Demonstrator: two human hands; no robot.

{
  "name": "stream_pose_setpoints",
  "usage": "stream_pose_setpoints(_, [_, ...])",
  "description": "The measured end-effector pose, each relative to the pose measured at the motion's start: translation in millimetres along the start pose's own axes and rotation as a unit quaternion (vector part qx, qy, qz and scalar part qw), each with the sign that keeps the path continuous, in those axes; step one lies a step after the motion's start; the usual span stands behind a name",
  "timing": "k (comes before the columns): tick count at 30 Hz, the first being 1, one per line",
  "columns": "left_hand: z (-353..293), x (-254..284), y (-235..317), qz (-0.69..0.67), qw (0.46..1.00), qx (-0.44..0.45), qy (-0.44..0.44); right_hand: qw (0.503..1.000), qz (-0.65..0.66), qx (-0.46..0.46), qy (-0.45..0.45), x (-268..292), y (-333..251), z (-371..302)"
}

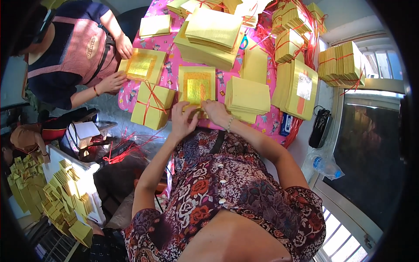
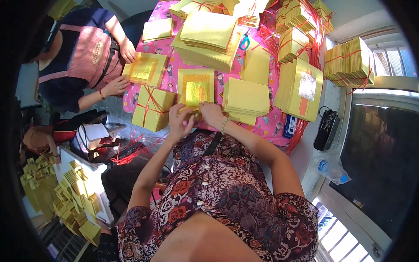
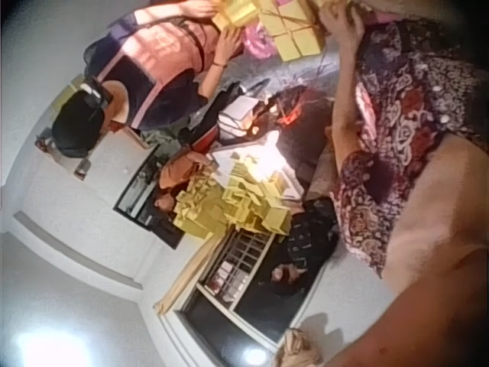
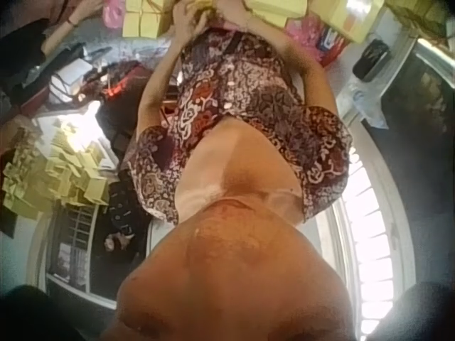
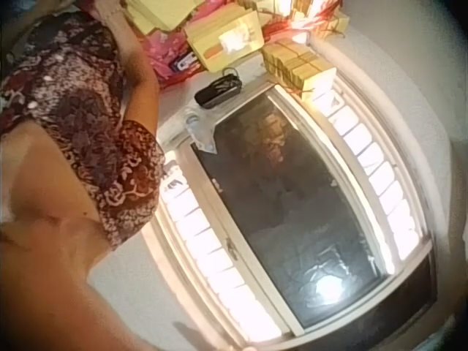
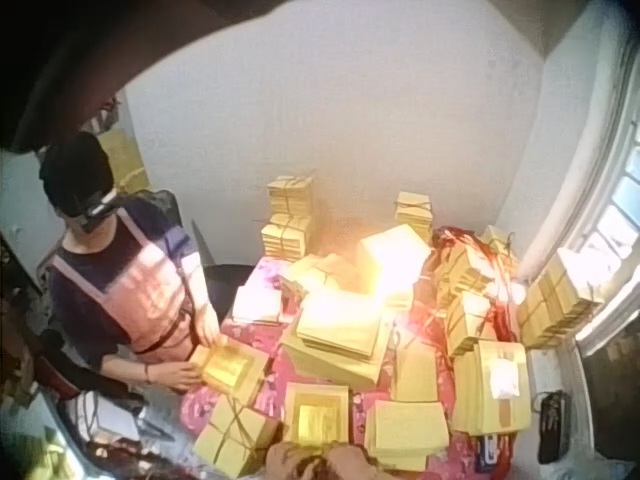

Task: Stacking and tying bundles of yellow joss paper with red string.

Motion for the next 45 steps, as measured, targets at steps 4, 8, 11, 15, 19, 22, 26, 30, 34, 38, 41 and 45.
stream_pose_setpoints(4, [-17, -7, 12, 0.024, 0.998, -0.053, 0.007, 1.000, -0.006, -0.015, -0.027, 22, 6, 27])
stream_pose_setpoints(8, [-8, -33, -1, 0.073, 0.995, -0.054, -0.038, 0.999, -0.013, -0.040, 0.029, 34, 24, 69])
stream_pose_setpoints(11, [11, -49, -14, 0.119, 0.989, -0.055, -0.072, 0.996, -0.037, -0.061, 0.058, 33, 43, 97])
stream_pose_setpoints(15, [26, -65, -27, 0.150, 0.979, -0.048, -0.128, 0.992, -0.066, -0.037, 0.097, 26, 56, 121])
stream_pose_setpoints(19, [33, -71, -34, 0.152, 0.978, -0.034, -0.138, 0.994, -0.054, -0.020, 0.097, 19, 56, 133])
stream_pose_setpoints(22, [36, -74, -36, 0.147, 0.978, -0.031, -0.144, 0.997, -0.055, 0.012, 0.059, 6, 56, 141])
stream_pose_setpoints(26, [35, -76, -37, 0.142, 0.978, -0.030, -0.152, 0.999, -0.022, 0.015, 0.019, -4, 50, 150])
stream_pose_setpoints(30, [33, -78, -38, 0.147, 0.977, -0.026, -0.153, 1.000, -0.010, 0.024, 0.005, -10, 51, 149])
stream_pose_setpoints(34, [33, -81, -36, 0.144, 0.978, -0.022, -0.151, 0.999, -0.002, 0.037, 0.019, -7, 51, 148])
stream_pose_setpoints(38, [31, -82, -38, 0.141, 0.978, -0.018, -0.154, 1.000, -0.005, 0.014, -0.006, -4, 49, 146])
stream_pose_setpoints(41, [29, -82, -39, 0.143, 0.977, -0.018, -0.155, 1.000, -0.007, 0.011, -0.016, 1, 44, 145])
stream_pose_setpoints(45, [28, -84, -40, 0.136, 0.978, -0.017, -0.157, 1.000, -0.013, 0.015, -0.006, 2, 44, 142])
Point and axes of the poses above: each hand's wrist, its own z-axis towards the middle knuckle, its own x-axis out of the back of the hand, y = z × x, the point moved 6 cm from there along z, towards the middle knuckle, and after that the axes turned 13 degrees about y, right-handed, at the moved point
